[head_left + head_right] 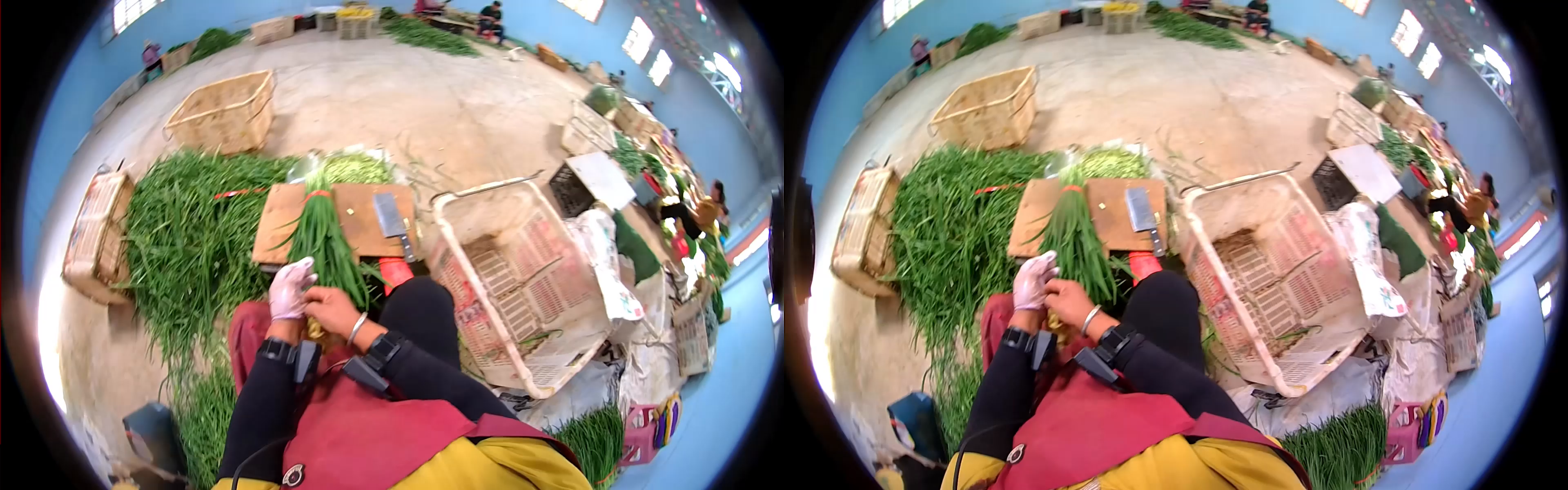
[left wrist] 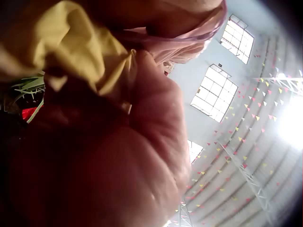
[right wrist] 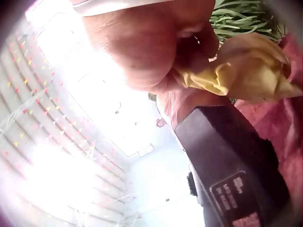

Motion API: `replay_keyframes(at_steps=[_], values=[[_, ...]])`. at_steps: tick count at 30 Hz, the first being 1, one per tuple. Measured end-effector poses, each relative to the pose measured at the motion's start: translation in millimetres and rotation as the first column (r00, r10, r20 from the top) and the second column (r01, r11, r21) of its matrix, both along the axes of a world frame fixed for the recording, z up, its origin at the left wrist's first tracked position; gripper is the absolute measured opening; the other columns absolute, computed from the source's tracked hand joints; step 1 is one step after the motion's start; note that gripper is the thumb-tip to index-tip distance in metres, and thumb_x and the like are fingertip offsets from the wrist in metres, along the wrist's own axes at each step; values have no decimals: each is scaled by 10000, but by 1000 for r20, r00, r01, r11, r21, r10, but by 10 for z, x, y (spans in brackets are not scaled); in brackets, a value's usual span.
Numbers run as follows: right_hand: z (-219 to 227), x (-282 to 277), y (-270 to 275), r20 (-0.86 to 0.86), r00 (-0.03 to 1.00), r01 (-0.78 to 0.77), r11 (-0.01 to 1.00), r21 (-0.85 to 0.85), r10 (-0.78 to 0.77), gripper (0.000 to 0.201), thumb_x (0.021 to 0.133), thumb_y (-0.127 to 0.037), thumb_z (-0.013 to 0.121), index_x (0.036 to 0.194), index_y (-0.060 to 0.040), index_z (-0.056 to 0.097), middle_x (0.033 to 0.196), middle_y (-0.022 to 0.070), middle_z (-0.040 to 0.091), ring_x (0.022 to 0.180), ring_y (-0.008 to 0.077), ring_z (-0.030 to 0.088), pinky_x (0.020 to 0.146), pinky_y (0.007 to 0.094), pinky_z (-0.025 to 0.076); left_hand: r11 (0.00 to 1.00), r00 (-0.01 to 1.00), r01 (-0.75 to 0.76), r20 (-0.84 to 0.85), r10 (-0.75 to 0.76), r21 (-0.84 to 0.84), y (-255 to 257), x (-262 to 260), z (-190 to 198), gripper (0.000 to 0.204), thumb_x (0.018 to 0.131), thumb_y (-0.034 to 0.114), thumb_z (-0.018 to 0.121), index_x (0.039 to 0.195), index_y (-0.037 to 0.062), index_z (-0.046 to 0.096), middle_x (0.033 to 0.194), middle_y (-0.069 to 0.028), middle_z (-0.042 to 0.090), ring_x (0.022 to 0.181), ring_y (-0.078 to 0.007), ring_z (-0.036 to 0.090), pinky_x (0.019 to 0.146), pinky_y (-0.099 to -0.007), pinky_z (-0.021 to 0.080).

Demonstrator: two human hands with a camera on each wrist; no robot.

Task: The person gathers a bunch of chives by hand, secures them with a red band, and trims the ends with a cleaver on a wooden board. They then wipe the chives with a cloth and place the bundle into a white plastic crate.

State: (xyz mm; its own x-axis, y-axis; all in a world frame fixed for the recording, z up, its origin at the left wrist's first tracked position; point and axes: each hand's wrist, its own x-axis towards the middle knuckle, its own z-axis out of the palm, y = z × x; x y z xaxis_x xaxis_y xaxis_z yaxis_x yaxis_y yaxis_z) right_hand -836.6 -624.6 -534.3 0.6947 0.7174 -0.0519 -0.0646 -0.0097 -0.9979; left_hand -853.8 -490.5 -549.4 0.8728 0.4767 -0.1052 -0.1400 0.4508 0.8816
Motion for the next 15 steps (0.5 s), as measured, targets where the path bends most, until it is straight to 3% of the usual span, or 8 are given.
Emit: replay_keyframes(at_steps=[3, 5, 7, 8, 9, 11, 13, 15], values=[[75, -42, -56, -85, 994, -67, 996, 58, 72, 126, 808, -56, 635, 922, -4, 650, 828, 19, 633, 774, 105, 565, 721, 271, 479, 998, 1000, 28, 6, -27, -51, 19, 18, -90, 257, 915, 146, 608, 1120, -8, 597, 1168, -163, 656, 1018, -256, 655, 856, -372, 553], [165, -46, -141, 2, 996, -91, 995, 46, 91, 117, 811, -62, 640, 913, -7, 642, 823, 20, 624, 769, 106, 559, 715, 273, 476, 1000, 999, 2, -32, -3, -29, -76, 5, 24, 278, 911, 140, 609, 1141, -17, 588, 1171, -164, 651, 1023, -254, 651, 875, -390, 546], [165, -83, -163, 116, 986, -127, 990, 66, 119, 131, 814, -93, 662, 902, -2, 628, 810, 27, 623, 759, 107, 565, 702, 281, 481, 990, 989, 141, 38, -142, 11, -59, -32, 75, 345, 911, 229, 636, 1159, -6, 589, 1183, -119, 647, 1026, -225, 630, 845, -373, 525], [250, -116, -197, 111, 982, -163, 985, 63, 155, 151, 813, -111, 672, 905, 0, 628, 805, 29, 627, 754, 109, 572, 697, 284, 485, 976, 971, 217, -92, -219, -37, -77, -103, 287, 412, 909, 294, 643, 1228, 45, 569, 1230, -87, 631, 1037, -217, 615, 818, -367, 504], [328, -126, -234, 102, 974, -209, 976, 64, 202, 171, 813, -130, 682, 908, 1, 627, 800, 31, 631, 748, 112, 579, 692, 287, 489, 968, 967, 241, -64, -245, -63, -83, -114, 311, 440, 911, 330, 635, 1272, 94, 550, 1280, -44, 607, 1065, -201, 591, 831, -361, 472], [455, -87, -303, 197, 936, -294, 955, -19, 292, 211, 814, -166, 694, 929, 1, 637, 782, 35, 636, 737, 114, 588, 684, 291, 495, 927, 927, 374, 19, -374, 18, -165, -172, 602, 567, 931, 416, 557, 1395, 102, 473, 1438, -36, 476, 1245, -220, 467, 981, -390, 395], [688, -66, -371, 168, 926, -316, 938, -143, 337, 218, 817, -179, 693, 953, -14, 654, 818, 36, 636, 763, 116, 587, 699, 287, 492, 858, 853, 513, 118, -509, -12, -175, -146, 585, 800, 927, 637, 447, 1487, 77, 336, 1525, -72, 358, 1375, -253, 345, 1102, -428, 276], [735, 9, -465, 200, 939, -286, 958, -3, 281, 226, 816, -169, 699, 994, -33, 671, 879, 15, 638, 783, 100, 579, 710, 265, 484, 848, 839, 528, 184, -513, -43, -246, -185, 739, 895, 904, 700, 414, 1504, 51, 278, 1544, -119, 311, 1400, -241, 318, 1110, -389, 286]])
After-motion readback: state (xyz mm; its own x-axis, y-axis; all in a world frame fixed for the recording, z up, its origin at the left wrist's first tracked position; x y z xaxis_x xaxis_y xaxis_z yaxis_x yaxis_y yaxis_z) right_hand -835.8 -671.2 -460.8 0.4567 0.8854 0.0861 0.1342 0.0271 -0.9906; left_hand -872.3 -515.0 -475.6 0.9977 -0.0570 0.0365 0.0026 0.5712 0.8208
